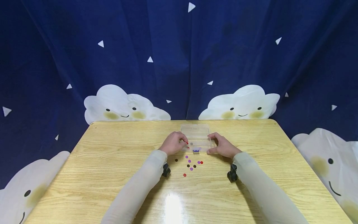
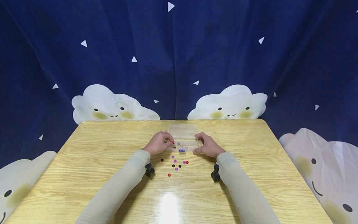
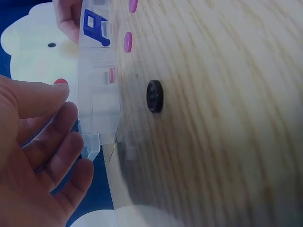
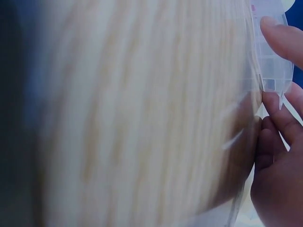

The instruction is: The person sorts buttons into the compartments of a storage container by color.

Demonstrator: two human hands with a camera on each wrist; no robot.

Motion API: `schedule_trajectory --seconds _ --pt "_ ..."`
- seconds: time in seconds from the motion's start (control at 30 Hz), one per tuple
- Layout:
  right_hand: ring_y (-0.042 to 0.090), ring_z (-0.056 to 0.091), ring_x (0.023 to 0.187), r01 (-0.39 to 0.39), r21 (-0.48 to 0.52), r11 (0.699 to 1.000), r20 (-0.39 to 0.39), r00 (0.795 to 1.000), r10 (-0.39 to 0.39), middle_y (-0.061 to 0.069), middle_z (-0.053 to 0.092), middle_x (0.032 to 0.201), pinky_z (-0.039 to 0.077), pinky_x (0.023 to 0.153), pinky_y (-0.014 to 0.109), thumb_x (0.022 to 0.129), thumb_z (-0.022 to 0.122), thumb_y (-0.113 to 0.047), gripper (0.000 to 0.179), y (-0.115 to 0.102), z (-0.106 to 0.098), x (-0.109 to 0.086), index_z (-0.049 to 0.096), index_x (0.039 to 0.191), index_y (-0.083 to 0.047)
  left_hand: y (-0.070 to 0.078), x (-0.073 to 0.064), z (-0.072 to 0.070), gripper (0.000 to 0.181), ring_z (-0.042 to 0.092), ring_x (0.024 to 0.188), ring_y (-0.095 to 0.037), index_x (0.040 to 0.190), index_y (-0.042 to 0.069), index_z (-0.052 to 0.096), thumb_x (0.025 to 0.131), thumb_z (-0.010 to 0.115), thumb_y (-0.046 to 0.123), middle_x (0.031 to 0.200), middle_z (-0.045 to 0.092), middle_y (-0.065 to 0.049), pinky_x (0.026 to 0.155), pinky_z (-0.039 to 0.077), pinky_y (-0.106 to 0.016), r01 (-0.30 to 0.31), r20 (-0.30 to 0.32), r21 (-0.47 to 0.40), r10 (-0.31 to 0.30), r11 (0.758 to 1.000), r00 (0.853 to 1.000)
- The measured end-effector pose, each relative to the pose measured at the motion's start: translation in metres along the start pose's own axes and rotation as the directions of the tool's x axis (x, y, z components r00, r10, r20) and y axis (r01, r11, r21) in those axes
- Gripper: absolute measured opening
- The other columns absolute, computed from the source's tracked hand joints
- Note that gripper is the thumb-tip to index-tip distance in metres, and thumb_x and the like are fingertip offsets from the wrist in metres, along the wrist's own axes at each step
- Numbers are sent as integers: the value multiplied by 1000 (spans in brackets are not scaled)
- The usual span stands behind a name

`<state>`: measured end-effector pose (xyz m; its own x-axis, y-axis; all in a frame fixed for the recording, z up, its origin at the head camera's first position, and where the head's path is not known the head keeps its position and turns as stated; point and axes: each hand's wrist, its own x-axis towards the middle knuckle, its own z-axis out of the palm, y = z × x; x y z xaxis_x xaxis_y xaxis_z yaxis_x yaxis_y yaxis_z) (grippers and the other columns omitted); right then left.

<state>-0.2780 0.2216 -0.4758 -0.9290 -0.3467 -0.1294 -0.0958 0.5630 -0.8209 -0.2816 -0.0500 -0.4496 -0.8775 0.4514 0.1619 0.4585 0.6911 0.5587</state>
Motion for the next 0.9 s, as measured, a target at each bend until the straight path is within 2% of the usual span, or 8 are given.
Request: schedule_trajectory --seconds 0.3,0.43,0.63,0.7,0.8,0.9 --pt "39 33 145 -10 -25 1000 -3 1000 10 21 43 148 24 121 55 81 81 -16 70 1 1 0 42 139 -6 -1 -1 0 14 64 97 -21 91 13 76 90 64 6 97 73 -2 92 51 -36 -12 10 17 12 1000 1000" --pt "39 33 145 -9 -27 1000 -10 1000 8 20 43 148 24 122 55 81 81 -15 70 1 1 1 42 139 -6 0 -1 0 12 66 94 -21 92 10 76 89 65 6 97 73 -3 96 50 -37 -23 0 18 23 1000 1000" --pt "39 31 146 -3 -15 1000 -7 1000 3 21 43 148 22 123 55 82 80 -14 71 1 2 1 41 140 -4 0 -4 -1 13 66 97 -24 94 7 77 89 65 4 100 74 -5 94 51 -38 -21 6 -2 21 1000 1000" --pt "39 31 147 -3 -15 1000 -9 1000 2 21 43 148 21 123 55 82 80 -14 71 1 2 1 41 140 -4 -2 -6 -2 13 66 96 -23 95 7 77 90 65 6 99 74 -5 98 50 -38 -27 7 -1 27 1000 1000" --pt "40 30 147 2 -20 1000 -8 1000 -2 21 43 148 21 123 55 82 80 -15 71 2 1 2 41 140 -3 -5 -11 -3 11 63 90 -19 94 7 77 90 66 8 97 73 -4 97 50 -38 -32 3 0 32 999 999" --pt "40 29 148 3 -20 1000 -3 1000 -3 21 42 148 21 123 55 82 81 -16 72 2 0 1 41 140 -4 -9 -16 -2 8 57 85 -16 90 10 76 90 68 10 95 72 -2 87 49 -34 -41 -10 0 41 999 999"
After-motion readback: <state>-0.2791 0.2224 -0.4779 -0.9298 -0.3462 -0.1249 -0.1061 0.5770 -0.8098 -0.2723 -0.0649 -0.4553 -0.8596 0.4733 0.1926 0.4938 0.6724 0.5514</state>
